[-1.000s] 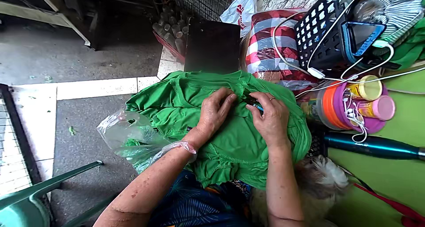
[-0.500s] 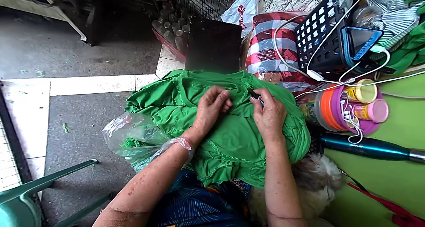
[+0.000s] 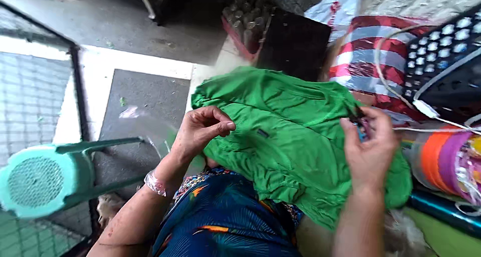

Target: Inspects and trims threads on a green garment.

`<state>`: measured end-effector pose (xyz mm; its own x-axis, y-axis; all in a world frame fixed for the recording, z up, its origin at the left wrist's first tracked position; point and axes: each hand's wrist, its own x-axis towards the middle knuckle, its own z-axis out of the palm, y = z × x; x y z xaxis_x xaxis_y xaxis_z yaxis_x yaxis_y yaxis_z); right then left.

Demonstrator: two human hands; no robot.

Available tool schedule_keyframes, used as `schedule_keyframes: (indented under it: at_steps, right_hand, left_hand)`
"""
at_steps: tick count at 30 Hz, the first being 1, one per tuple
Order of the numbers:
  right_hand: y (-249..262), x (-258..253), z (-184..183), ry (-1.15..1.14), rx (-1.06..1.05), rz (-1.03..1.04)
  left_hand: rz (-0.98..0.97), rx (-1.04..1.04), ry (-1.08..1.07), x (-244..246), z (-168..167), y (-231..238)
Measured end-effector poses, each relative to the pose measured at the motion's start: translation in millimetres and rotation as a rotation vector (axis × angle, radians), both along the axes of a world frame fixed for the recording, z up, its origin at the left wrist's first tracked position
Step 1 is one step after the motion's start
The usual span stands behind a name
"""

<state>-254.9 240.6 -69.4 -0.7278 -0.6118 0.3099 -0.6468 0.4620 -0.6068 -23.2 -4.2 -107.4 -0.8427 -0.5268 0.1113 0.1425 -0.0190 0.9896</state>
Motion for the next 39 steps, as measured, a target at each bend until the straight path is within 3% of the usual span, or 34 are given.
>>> schedule_keyframes:
  at_steps: [2, 5, 9, 13, 19, 21, 23, 26, 29, 32, 34, 36, 39]
  right_hand:
    - [-16, 17, 16, -0.114, -0.105, 0.119]
    - [-55, 53, 24, -0.370, -0.197, 0.325]
    - [-108, 105, -4, -0.742, -0.057, 0.579]
    - [-140, 151, -26, -0.913, 0.159, 0.683]
    - [-174, 190, -49, -0.611, -0.079, 0.704]
    - [-176, 190, -54, -0.642, -0.078, 0.710]
    - [-168, 184, -51, -0.722, -0.059, 0.694]
    - [-151, 176, -44, -0.755, -0.082, 0.641]
    - [-134, 178, -37, -0.727, -0.109, 0.667]
    - [-119, 186, -41, -0.673, -0.065, 0.783]
    - [-111, 182, -38, -0.565, 0.144, 0.847]
    - [-103, 170, -24, -0.391, 0.425, 0.823]
    - [-85, 145, -19, -0.084, 0.357, 0.543]
  left_hand:
    - [-0.053, -0.176, -0.123, 20, 5, -3]
    - [-0.405, -0.311, -0.117, 21, 22, 29]
    - [-0.814, -0.250, 0.026, 7, 48, 80]
    - [-0.919, -0.142, 0.063, 2, 61, 96]
    - [-0.869, -0.143, 0.079, 16, 48, 92]
    - [-0.748, -0.235, 0.058, 34, 48, 79]
    - [-0.495, -0.418, -0.016, 61, 46, 60]
    - [-0.101, -0.685, -0.410, 105, 39, 30]
    - [0.063, -0.669, -0.794, 121, 25, 10]
    - [0.063, -0.633, -0.836, 117, -13, 7]
    - [-0.013, -0.640, -0.768, 116, -37, 13]
    - [-0.127, -0.575, -0.846, 112, -34, 19]
    - [-0.312, -0.494, -1.010, 102, -11, 17]
